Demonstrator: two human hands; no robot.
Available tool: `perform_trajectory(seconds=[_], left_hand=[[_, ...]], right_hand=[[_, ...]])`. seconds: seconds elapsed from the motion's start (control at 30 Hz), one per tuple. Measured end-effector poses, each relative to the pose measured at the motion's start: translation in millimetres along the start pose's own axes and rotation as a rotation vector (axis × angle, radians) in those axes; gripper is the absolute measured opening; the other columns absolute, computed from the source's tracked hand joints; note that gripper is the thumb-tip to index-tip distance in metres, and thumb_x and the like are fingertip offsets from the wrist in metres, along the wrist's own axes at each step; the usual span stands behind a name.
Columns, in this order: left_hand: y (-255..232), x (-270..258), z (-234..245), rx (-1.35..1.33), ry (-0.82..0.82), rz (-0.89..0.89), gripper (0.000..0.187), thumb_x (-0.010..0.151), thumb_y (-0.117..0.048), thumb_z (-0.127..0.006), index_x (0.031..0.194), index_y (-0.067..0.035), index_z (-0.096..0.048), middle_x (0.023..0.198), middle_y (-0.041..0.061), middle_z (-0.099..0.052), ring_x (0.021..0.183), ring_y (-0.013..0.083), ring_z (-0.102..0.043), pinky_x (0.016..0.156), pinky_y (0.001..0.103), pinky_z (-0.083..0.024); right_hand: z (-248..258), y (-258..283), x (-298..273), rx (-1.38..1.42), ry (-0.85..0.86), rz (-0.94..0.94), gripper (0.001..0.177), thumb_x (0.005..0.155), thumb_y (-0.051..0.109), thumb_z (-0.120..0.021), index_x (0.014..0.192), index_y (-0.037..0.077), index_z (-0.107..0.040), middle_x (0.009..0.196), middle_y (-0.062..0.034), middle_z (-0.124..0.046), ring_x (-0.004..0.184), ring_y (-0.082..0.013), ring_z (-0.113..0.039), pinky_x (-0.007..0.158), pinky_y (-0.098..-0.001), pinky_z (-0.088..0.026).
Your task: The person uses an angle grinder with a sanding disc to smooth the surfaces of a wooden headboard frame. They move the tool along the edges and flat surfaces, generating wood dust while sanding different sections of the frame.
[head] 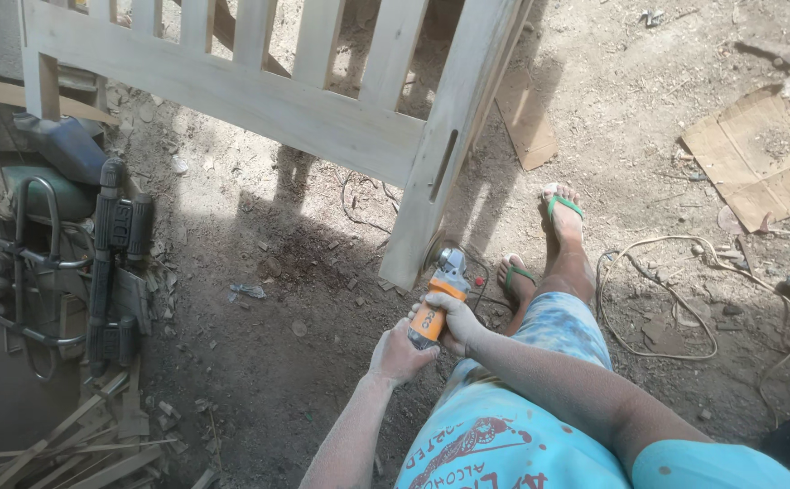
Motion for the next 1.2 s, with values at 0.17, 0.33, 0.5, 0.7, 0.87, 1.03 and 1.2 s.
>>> perform_trajectory(seconds=[0.17, 0.33, 0.5, 0.7, 0.87, 1.03, 1.2], left_hand=[[-45.6, 25.8, 23.5, 0.057, -0.019, -0.039, 0.054, 0.071, -0.039, -0.083, 0.106, -0.004, -0.063, 0.096, 0.016, -0.076, 0.092, 0.0299, -0.076, 0.081, 0.041, -0.059], [-74.0, 38.2, 39.3, 0.009, -0.032, -0.123, 0.056, 0.070, -0.038, -0.082, 0.108, -0.003, -0.061, 0.095, 0.016, -0.076, 0.090, 0.0290, -0.077, 0.080, 0.040, -0.060], [-55.9, 16.9, 26.3, -0.027, -0.041, -0.059, 0.054, 0.071, -0.036, -0.082, 0.109, -0.003, -0.062, 0.096, 0.016, -0.076, 0.090, 0.0288, -0.077, 0.080, 0.039, -0.060], [0.4, -27.1, -3.9, -0.096, -0.010, 0.013, 0.053, 0.070, -0.034, -0.081, 0.108, -0.003, -0.062, 0.096, 0.015, -0.075, 0.091, 0.0288, -0.076, 0.081, 0.041, -0.060], [13.6, -24.6, -8.7, -0.052, -0.017, 0.058, 0.055, 0.072, -0.038, -0.083, 0.108, -0.003, -0.062, 0.097, 0.016, -0.074, 0.092, 0.0304, -0.074, 0.081, 0.042, -0.059], [3.6, -8.4, -7.3, -0.037, 0.038, 0.085, 0.055, 0.071, -0.039, -0.082, 0.108, -0.004, -0.061, 0.096, 0.013, -0.075, 0.089, 0.0267, -0.076, 0.078, 0.039, -0.060], [-1.8, -12.3, 4.3, -0.026, 0.033, 0.035, 0.051, 0.073, -0.037, -0.081, 0.106, -0.004, -0.060, 0.094, 0.015, -0.075, 0.087, 0.0274, -0.076, 0.078, 0.039, -0.060]], right_hand=[[-5.3, 23.4, 1.7, 0.055, 0.002, 0.081, 0.036, 0.085, 0.016, -0.067, 0.114, 0.002, -0.053, 0.098, -0.0160, -0.067, 0.095, -0.0307, -0.071, 0.095, -0.0508, -0.057], [-16.9, 38.8, -2.4, 0.040, 0.066, 0.153, 0.036, 0.085, 0.016, -0.068, 0.115, 0.003, -0.053, 0.097, -0.0147, -0.067, 0.093, -0.0285, -0.071, 0.093, -0.0492, -0.058], [-17.1, 31.9, 0.5, -0.033, 0.025, 0.106, 0.031, 0.085, 0.014, -0.068, 0.112, 0.004, -0.057, 0.097, -0.0130, -0.067, 0.092, -0.0273, -0.071, 0.093, -0.0490, -0.059], [-2.1, -17.9, -10.5, -0.044, 0.003, -0.140, 0.028, 0.084, 0.018, -0.069, 0.108, 0.007, -0.059, 0.099, -0.0119, -0.069, 0.098, -0.0276, -0.070, 0.095, -0.0491, -0.056], [2.9, -25.8, -13.9, -0.012, 0.034, -0.141, 0.031, 0.084, 0.019, -0.070, 0.109, 0.005, -0.058, 0.100, -0.0140, -0.068, 0.099, -0.0298, -0.069, 0.096, -0.0495, -0.056], [7.9, -29.5, -10.7, 0.002, 0.039, -0.060, 0.032, 0.085, 0.018, -0.071, 0.111, 0.004, -0.057, 0.100, -0.0153, -0.066, 0.100, -0.0303, -0.068, 0.098, -0.0504, -0.055], [6.8, -35.2, -6.7, 0.014, 0.089, -0.041, 0.033, 0.085, 0.017, -0.071, 0.112, 0.003, -0.057, 0.102, -0.0149, -0.067, 0.102, -0.0307, -0.069, 0.101, -0.0501, -0.055]])
Point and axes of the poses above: each hand's wrist, its own x-axis towards the middle knuckle, its own z-axis out of the back of the hand, y = z × x, the point moved 9 cm from there along x, towards the middle knuckle
